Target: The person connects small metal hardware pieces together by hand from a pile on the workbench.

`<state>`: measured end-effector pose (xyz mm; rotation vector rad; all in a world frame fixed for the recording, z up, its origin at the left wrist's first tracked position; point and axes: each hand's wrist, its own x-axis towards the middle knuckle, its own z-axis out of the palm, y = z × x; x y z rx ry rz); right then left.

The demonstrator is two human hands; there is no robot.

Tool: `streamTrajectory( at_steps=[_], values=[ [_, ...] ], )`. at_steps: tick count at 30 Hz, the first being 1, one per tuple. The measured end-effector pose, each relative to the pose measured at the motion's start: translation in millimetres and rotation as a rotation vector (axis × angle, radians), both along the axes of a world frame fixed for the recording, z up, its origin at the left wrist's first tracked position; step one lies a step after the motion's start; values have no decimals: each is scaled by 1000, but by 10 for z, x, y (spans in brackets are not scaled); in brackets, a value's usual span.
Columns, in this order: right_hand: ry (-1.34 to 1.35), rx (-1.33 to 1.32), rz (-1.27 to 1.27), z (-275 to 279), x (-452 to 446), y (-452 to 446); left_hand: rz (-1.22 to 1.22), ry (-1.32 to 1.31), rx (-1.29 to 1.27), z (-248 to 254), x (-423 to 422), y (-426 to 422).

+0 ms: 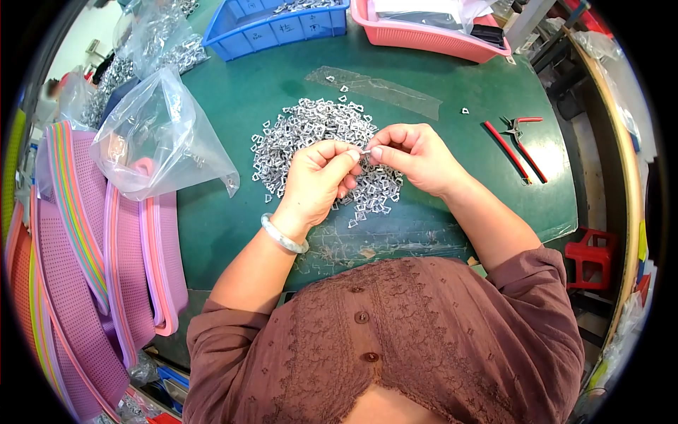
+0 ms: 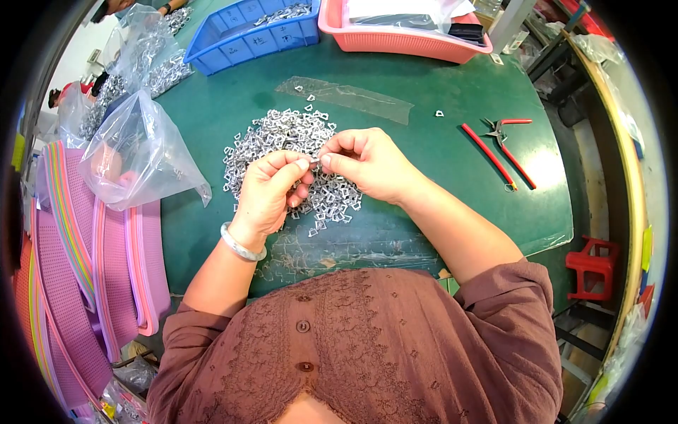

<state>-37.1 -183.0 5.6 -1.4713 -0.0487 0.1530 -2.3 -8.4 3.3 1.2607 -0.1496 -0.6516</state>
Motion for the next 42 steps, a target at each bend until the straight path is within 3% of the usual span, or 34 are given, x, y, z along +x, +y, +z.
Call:
streamTrajectory(
  at_steps=[15,16,20,23,29,35,42],
  values=[
    [-147,-170,-58,31,17,-33,-18,71,-71,0,22,14],
    [-112,-239,-73,43,30,-80,-5,86,-80,20,22,7],
    [-451,-857,102,110,65,-256,-36,142,-181,37,44,14],
    [-484,-1004,164,86,30,-281,-95,169,-296,-12,72,38],
    [-590,-1000,220,25,7,-152,-84,184,-252,-55,95,49],
    [-669,-824,81,81,14,-92,-70,112,31,49,46,25],
    [-746,-694,11,84,25,-45,-147,118,-21,5,39,27]
  ],
)
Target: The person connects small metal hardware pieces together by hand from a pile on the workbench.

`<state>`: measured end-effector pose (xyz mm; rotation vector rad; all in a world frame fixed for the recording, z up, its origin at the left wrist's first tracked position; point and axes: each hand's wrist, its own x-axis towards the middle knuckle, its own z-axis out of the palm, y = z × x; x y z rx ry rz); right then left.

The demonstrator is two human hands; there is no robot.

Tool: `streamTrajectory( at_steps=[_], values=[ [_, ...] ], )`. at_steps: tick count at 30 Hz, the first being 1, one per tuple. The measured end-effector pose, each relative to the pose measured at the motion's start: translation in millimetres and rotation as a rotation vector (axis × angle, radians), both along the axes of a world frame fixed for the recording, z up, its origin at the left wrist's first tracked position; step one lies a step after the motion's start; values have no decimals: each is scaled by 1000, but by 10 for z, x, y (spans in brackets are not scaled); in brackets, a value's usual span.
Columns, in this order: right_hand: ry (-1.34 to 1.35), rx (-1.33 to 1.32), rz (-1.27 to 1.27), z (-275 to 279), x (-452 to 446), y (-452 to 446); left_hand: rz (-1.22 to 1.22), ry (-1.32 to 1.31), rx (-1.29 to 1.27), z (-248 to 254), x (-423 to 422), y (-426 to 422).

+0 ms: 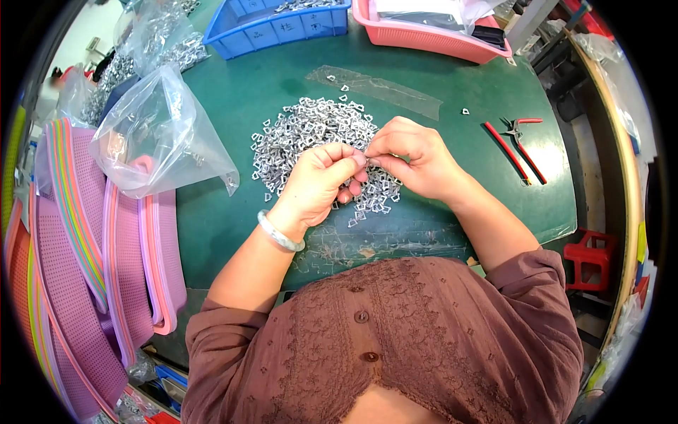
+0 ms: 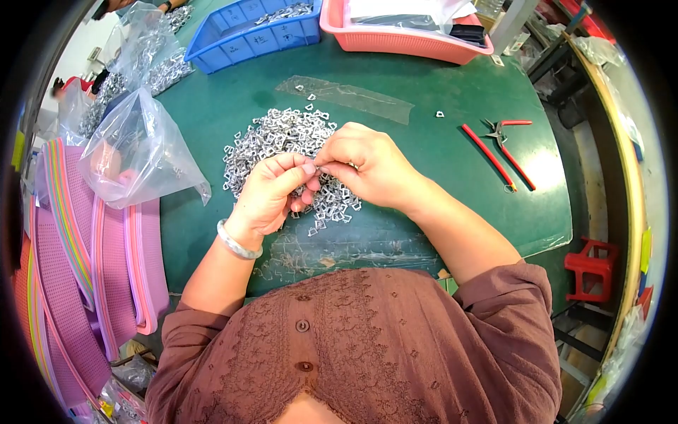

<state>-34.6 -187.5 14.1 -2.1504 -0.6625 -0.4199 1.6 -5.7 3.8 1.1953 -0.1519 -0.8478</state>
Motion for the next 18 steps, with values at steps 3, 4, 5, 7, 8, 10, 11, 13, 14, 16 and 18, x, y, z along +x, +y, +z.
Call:
streamTrajectory(
  at_steps=[3,4,5,7,8,10,11,13,14,16,18],
  values=[
    [104,100,-24,7,-24,21,21,-15,-13,-5,-11,-6],
    [148,159,-38,1,-32,34,26,-30,-18,-19,-11,-7],
    [191,219,-53,-11,-39,49,31,-45,-23,-27,-11,-9],
    [263,293,-69,-11,-41,48,45,-94,-1,-13,-15,-13],
    [293,308,-70,-2,-37,31,53,-118,9,-4,-17,-13],
    [353,330,-55,-7,-23,-10,53,-131,24,9,-17,-12],
    [385,336,-40,-23,-12,-35,54,-137,31,11,-17,-12],
    [443,338,-13,-29,-7,-49,37,-181,53,11,-16,-13],
    [470,333,-2,-23,-9,-49,28,-203,63,10,-17,-12],
    [527,343,8,-22,-12,-44,24,-219,56,-1,-17,-12],
    [585,374,6,-26,-14,-36,22,-226,57,-2,-19,-14]
  ],
)
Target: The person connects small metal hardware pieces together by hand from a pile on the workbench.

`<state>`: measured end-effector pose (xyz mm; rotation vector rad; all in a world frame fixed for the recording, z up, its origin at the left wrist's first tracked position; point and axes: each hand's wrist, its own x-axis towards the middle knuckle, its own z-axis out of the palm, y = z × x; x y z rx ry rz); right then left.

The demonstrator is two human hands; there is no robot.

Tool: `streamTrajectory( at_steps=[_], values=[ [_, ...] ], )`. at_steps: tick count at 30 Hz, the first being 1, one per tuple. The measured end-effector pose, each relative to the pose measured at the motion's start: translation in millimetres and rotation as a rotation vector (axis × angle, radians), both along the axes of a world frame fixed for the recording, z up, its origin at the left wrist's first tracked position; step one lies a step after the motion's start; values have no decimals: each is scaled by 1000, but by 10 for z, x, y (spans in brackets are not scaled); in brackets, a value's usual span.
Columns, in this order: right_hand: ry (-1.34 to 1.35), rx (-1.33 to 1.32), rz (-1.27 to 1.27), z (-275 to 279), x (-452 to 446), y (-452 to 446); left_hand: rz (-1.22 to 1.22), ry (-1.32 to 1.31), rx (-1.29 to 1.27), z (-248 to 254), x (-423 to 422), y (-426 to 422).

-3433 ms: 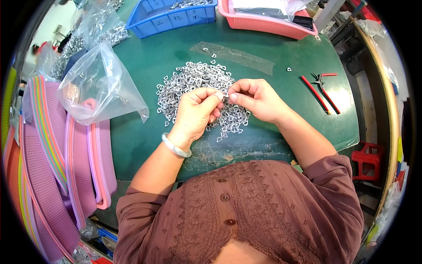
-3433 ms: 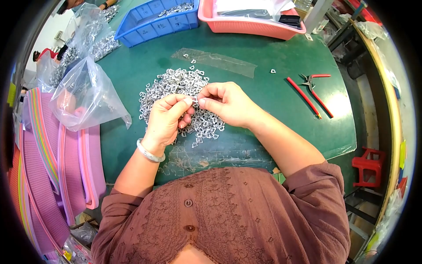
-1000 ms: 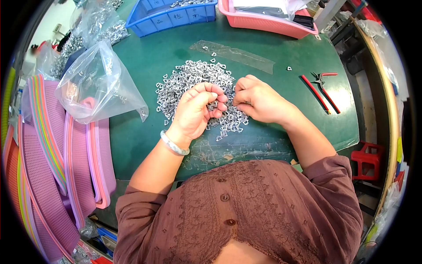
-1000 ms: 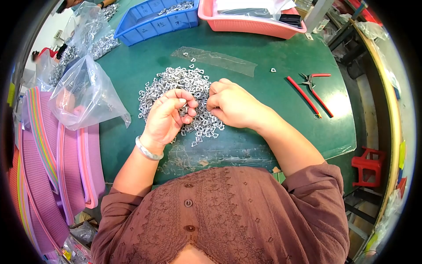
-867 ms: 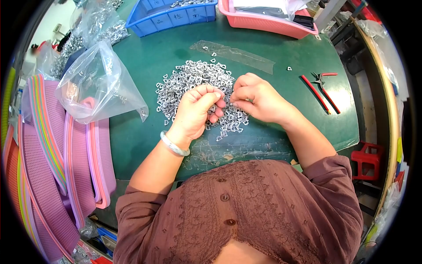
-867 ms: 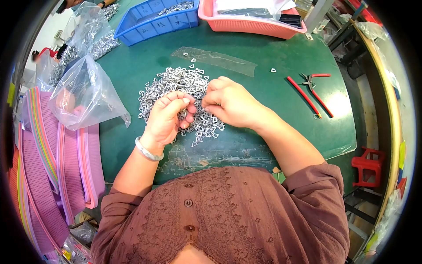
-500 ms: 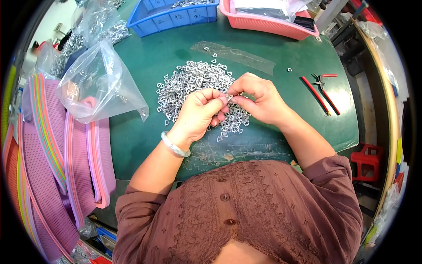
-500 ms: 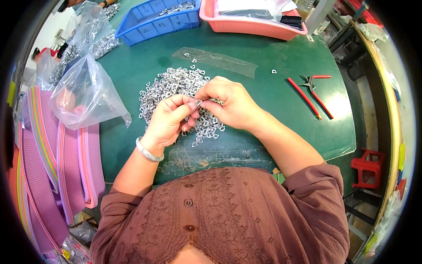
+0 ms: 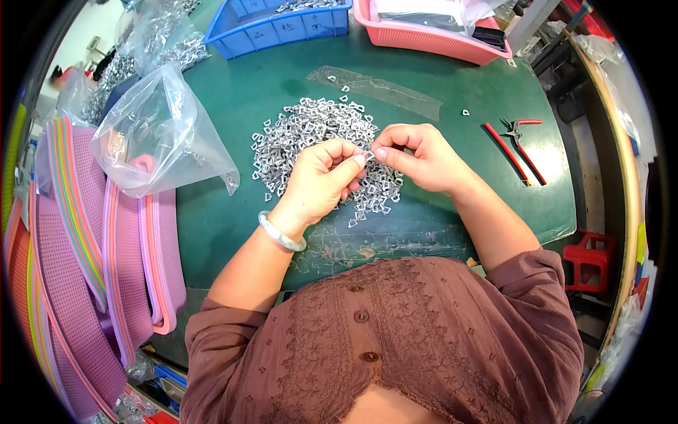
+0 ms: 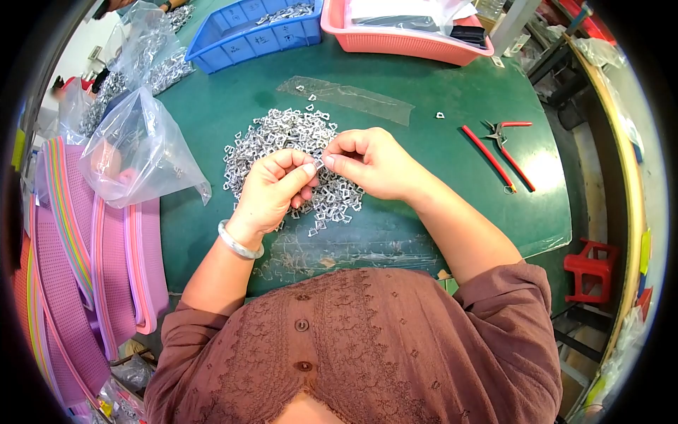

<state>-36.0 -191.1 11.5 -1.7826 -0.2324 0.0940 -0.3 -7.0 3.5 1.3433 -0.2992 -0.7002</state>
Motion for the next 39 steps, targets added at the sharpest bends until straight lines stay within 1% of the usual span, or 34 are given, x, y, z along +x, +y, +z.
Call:
streamTrajectory(
  at_steps=[5,15,18,24,27,28,31,35,36,39],
  values=[
    [24,41,-6,-15,7,-5,21,27,-4,14,-6,-8],
    [18,129,-22,-40,-1,11,-42,222,-97,21,12,10],
    [-99,62,4,-23,4,17,-26,245,-119,9,12,14],
    [-166,1,-5,18,16,-9,-9,203,-100,-2,10,13],
    [-15,-38,-137,75,29,-69,14,204,-78,31,2,10],
    [-94,-193,-178,78,47,-105,25,209,-74,41,-2,5],
    [-371,-661,-121,22,86,-240,27,241,-104,48,3,0],
    [-254,-714,29,28,59,-248,4,307,-203,25,36,23],
    [-292,-710,26,14,44,-224,-2,314,-235,12,47,28],
    [-296,-732,33,-61,49,-208,-20,328,-302,-22,65,41]
  ],
)
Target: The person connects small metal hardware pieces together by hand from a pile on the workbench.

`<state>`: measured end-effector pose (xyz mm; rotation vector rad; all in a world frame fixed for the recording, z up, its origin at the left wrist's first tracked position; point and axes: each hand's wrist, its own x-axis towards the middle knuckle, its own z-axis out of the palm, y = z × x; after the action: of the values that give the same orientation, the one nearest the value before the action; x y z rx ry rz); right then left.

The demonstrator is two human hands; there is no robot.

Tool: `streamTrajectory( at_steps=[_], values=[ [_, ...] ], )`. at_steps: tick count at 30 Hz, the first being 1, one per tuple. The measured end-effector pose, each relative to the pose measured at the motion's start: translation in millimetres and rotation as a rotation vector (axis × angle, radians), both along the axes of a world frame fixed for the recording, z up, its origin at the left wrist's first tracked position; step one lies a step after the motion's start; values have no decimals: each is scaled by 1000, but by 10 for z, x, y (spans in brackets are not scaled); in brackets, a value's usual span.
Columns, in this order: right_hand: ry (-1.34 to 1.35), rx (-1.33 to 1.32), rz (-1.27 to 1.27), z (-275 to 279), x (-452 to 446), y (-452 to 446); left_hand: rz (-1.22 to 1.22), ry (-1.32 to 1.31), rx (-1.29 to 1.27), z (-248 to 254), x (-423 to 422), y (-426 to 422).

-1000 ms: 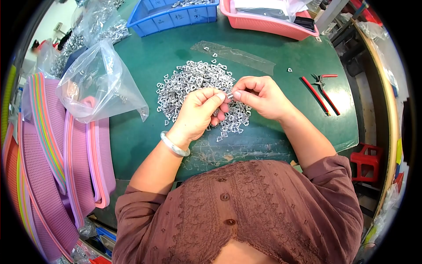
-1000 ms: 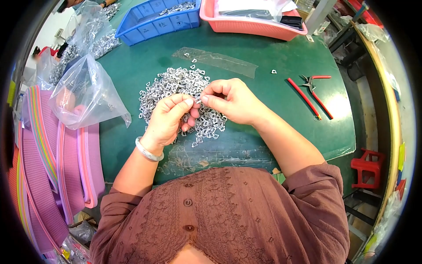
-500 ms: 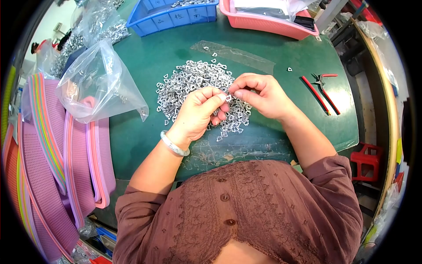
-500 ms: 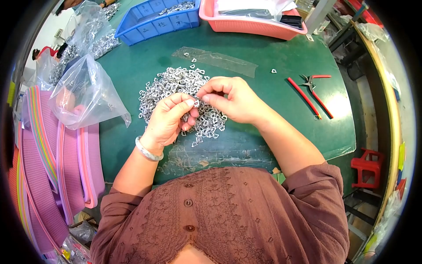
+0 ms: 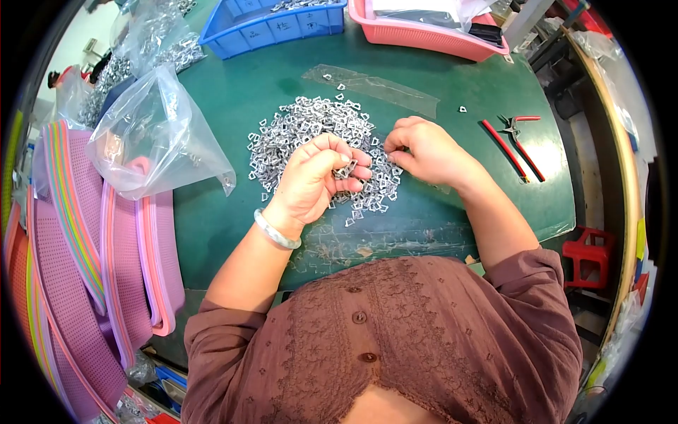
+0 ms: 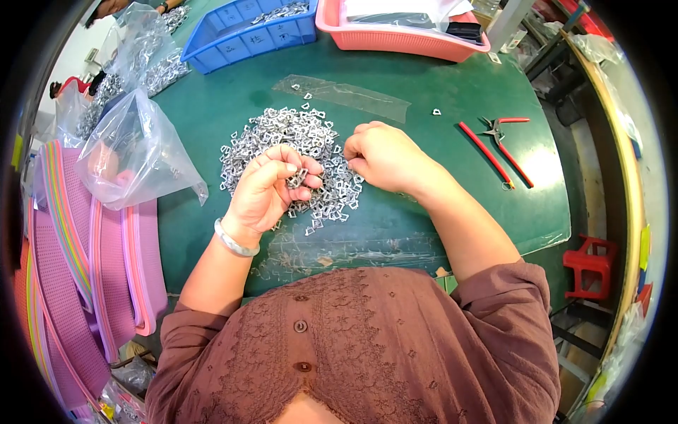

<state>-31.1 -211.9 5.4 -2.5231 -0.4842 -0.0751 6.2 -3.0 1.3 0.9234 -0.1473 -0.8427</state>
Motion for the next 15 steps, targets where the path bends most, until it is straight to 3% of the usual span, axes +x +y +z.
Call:
streamTrajectory(
  at_steps=[3,6,15],
  values=[
    [93,81,-65,63,-2,30,-10,-12,11,-6,4,5],
    [405,469,-157,156,-10,64,-12,-46,98,17,-7,-2],
    [607,1136,-176,105,-52,228,-27,-157,243,35,-82,-48]
  ],
)
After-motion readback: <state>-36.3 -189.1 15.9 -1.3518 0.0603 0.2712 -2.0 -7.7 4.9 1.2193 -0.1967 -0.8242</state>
